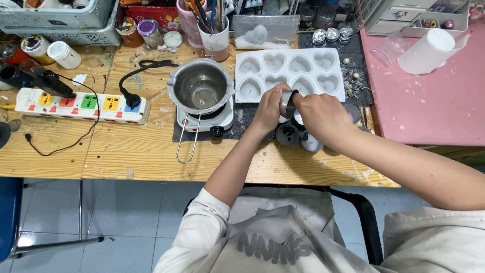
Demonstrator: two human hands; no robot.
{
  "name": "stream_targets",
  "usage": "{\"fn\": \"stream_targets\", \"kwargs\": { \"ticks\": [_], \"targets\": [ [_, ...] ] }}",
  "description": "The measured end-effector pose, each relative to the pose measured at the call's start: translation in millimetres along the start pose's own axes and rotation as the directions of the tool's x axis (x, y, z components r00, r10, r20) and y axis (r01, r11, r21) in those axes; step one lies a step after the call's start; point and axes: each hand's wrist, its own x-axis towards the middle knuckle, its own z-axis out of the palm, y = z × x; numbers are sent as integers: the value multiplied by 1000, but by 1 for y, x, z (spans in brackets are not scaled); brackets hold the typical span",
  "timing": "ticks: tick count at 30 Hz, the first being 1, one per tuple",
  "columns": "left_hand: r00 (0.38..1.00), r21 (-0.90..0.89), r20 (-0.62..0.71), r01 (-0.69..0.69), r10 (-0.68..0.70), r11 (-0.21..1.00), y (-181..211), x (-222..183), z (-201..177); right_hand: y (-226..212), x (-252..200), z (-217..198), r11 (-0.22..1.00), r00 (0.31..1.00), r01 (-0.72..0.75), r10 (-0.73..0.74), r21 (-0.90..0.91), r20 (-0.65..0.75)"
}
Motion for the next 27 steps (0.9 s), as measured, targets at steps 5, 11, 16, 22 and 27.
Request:
{"fn": "stream_targets", "kwargs": {
  "ticks": [5,11,16,22,27],
  "targets": [
    [987,191,41,-159,154,969,14,-4,-5,0,1,2,990,1000,-18,17,140,7],
    [985,346,84,-173,153,922,34,-7,-3,13,8,22,923,998,-65,59,378,27],
    [981,429,132,-187,144,884,41,-7,-4,24,15,40,850,986,-145,84,506,142],
    [975,480,161,-214,155,851,46,-6,-6,28,20,42,800,975,-191,88,569,204],
    [962,461,162,-270,219,845,37,-6,-11,30,19,50,563,922,-353,76,747,379]
  ]
}}
